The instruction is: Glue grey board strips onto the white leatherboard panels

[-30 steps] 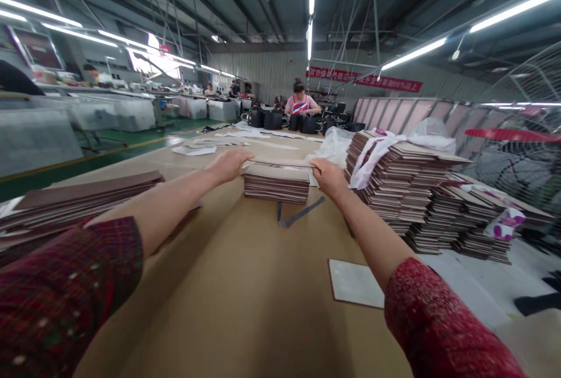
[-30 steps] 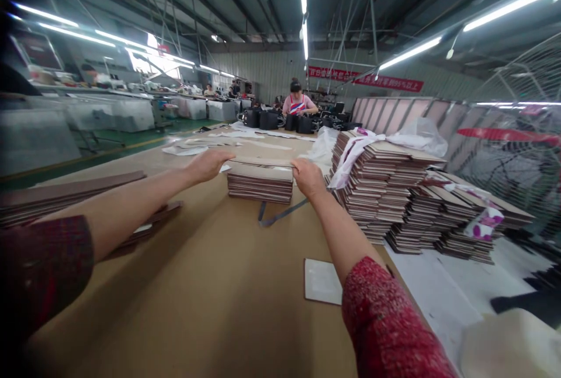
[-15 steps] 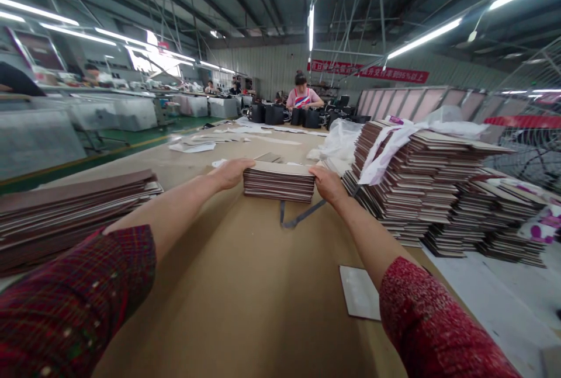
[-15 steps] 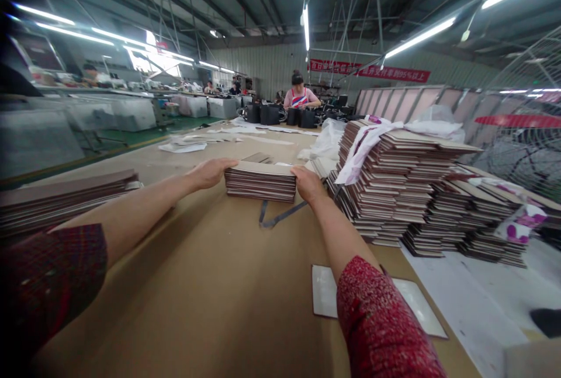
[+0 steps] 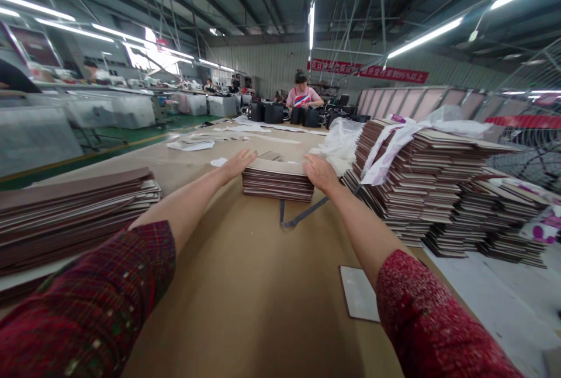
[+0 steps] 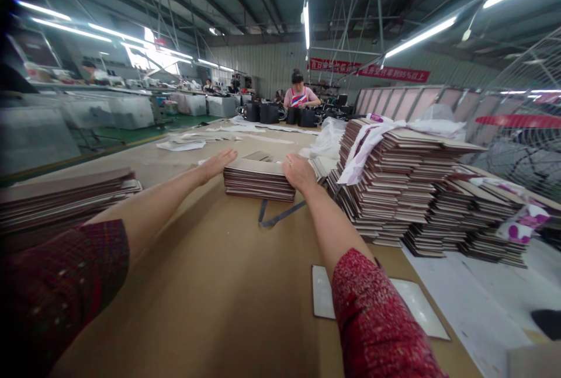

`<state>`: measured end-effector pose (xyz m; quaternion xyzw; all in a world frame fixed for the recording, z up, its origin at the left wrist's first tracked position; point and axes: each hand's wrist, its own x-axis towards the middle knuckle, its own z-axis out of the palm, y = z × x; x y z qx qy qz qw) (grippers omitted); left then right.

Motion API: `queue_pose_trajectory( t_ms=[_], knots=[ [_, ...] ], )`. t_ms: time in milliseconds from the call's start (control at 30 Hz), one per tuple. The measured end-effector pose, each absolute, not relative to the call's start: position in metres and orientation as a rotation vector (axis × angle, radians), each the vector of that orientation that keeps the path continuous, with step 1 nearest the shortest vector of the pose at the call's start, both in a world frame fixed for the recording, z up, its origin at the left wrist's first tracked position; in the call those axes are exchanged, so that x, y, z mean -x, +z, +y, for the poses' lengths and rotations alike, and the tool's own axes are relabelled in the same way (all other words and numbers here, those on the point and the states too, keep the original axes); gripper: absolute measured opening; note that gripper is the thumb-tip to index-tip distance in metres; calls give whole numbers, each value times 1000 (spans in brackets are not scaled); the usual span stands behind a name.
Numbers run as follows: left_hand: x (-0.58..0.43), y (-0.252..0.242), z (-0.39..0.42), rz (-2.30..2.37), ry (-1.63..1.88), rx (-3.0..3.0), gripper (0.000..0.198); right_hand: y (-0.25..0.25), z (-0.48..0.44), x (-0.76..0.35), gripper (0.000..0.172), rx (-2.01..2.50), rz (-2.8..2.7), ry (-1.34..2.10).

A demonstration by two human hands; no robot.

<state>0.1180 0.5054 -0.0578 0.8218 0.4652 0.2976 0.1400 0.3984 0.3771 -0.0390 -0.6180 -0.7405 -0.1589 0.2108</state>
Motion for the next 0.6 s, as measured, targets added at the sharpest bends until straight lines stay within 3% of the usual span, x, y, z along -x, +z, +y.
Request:
queue_pose_trajectory(
  t_ms=[167,400,600],
  knots=[
    [-136,-66,505,1225,835,-2386,37,-47,386,-382,32,1713,-2236,-372],
    [-133,-73,502,1235,866,-2311,35,-56,385,-378,37,1736,-2293,-309],
    [-137,-71,497,1239,881,-2278,41,-56,383,-378,33,1752,-2290,-317]
  ],
)
